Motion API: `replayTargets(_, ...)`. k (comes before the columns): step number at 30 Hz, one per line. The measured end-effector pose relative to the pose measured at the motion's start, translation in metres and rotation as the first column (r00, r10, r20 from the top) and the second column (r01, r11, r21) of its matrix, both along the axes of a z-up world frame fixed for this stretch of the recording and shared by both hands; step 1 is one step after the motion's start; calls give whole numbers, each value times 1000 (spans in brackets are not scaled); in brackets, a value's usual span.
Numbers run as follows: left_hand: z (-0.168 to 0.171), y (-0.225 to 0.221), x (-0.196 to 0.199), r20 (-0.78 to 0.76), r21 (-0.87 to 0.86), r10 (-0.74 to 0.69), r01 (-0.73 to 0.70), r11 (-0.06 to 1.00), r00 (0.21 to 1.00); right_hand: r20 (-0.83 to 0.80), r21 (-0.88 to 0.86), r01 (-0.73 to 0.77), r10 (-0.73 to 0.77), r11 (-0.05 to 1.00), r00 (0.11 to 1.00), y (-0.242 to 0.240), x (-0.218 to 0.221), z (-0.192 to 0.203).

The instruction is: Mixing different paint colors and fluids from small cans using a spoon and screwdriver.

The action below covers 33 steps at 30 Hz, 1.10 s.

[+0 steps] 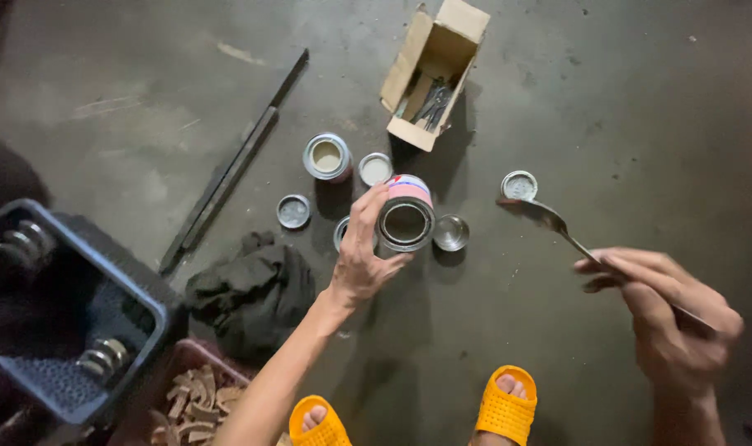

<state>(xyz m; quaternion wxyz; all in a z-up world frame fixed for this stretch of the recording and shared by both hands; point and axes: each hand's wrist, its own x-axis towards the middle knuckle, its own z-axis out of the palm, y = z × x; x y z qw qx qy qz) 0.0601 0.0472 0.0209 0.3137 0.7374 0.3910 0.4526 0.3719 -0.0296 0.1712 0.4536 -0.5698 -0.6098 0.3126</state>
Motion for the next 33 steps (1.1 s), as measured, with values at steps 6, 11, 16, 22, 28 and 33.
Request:
replayTargets(6,22,-37,-35,-44,-56,128,-131,990,991,100,1,-33,32,999,994,-38,-38,45)
replayTargets(11,41,-62,-49,51,-93,142,-137,986,989,53,-2,-19,19,1000,998,-52,-55,62)
replayTargets(16,9,-77,-36,733,-561,370,200,803,571,-165,-46,-65,56,997,985,-61,-52,52)
replayTargets(22,57,-70,-23,98,-78,221,-213,974,970,267,130,-181,142,975,953,-55,-61,83)
replayTargets(28,73,-73,-40,137,-289,105,-62,955,985,270,107,-174,140,979,953,-61,-46,76)
replayTargets(33,49,-76,-34,306,-433,145,2,901,941,174,21,-8,4,1000,985,-73,-55,65)
